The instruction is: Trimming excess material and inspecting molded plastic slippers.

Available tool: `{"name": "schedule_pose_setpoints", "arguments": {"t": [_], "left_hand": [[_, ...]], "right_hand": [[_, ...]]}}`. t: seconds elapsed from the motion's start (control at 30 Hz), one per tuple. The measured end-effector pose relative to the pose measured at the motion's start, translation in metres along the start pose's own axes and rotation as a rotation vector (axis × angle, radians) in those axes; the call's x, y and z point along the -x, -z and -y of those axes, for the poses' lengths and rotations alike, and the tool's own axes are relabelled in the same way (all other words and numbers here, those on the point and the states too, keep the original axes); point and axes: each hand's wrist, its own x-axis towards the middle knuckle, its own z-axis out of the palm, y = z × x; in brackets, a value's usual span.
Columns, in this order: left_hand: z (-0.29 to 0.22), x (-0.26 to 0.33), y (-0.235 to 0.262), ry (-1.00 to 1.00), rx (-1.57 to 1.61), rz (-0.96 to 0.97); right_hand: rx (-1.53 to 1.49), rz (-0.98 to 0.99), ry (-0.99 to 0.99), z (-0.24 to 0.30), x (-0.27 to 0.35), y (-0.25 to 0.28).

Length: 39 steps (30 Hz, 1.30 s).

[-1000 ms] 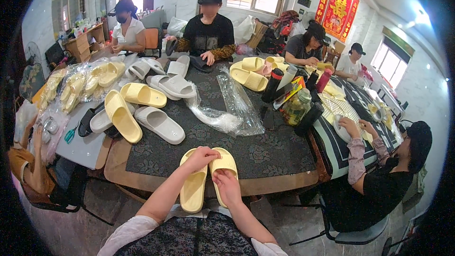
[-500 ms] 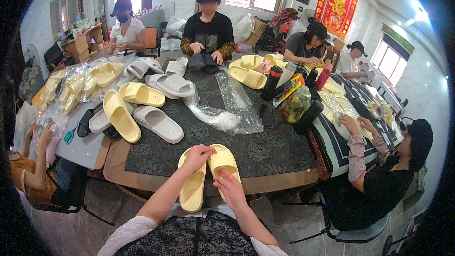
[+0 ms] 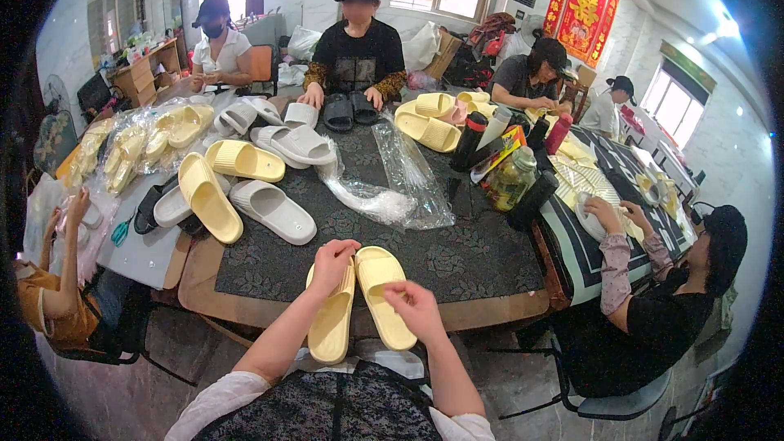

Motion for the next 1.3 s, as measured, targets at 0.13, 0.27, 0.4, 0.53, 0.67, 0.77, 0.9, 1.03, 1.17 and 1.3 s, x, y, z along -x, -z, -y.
{"name": "schedule_pose_setpoints", "arguments": {"t": [0.13,0.27,0.4,0.53,0.67,0.77,0.9,1.03,1.17,1.3], "left_hand": [[-0.003,-0.001,0.003,0.040,0.095,-0.006],[0.005,-0.001,0.000,0.004,0.135,-0.065],[0.006,0.001,0.001,0.015,0.146,-0.065],[0.005,-0.001,0.002,0.052,0.108,-0.008],[0.004,-0.002,0.003,-0.017,0.141,-0.079],[0.004,-0.003,0.004,0.060,0.241,-0.087],[0.000,-0.005,0.009,0.148,0.344,-0.021],[0.003,-0.005,0.010,0.244,0.578,-0.028],[0.003,-0.006,0.010,0.229,0.585,0.034],[0.000,-0.005,0.010,0.200,0.522,0.058]], "right_hand": [[0.242,-0.106,0.214,0.008,-0.051,-0.004],[0.340,-0.086,0.248,-0.003,-0.097,-0.028],[0.466,-0.040,0.150,-0.013,-0.109,-0.037],[0.384,-0.100,0.161,-0.020,-0.103,-0.041],[0.275,-0.215,0.097,-0.025,-0.099,-0.048],[0.353,-0.195,0.049,-0.014,-0.099,-0.049],[0.208,-0.293,0.245,-0.016,-0.102,-0.060],[0.065,-0.301,0.264,-0.024,-0.096,-0.066],[-0.036,-0.287,0.252,-0.027,-0.097,-0.063],[0.031,-0.297,0.246,-0.027,-0.097,-0.062]]}}
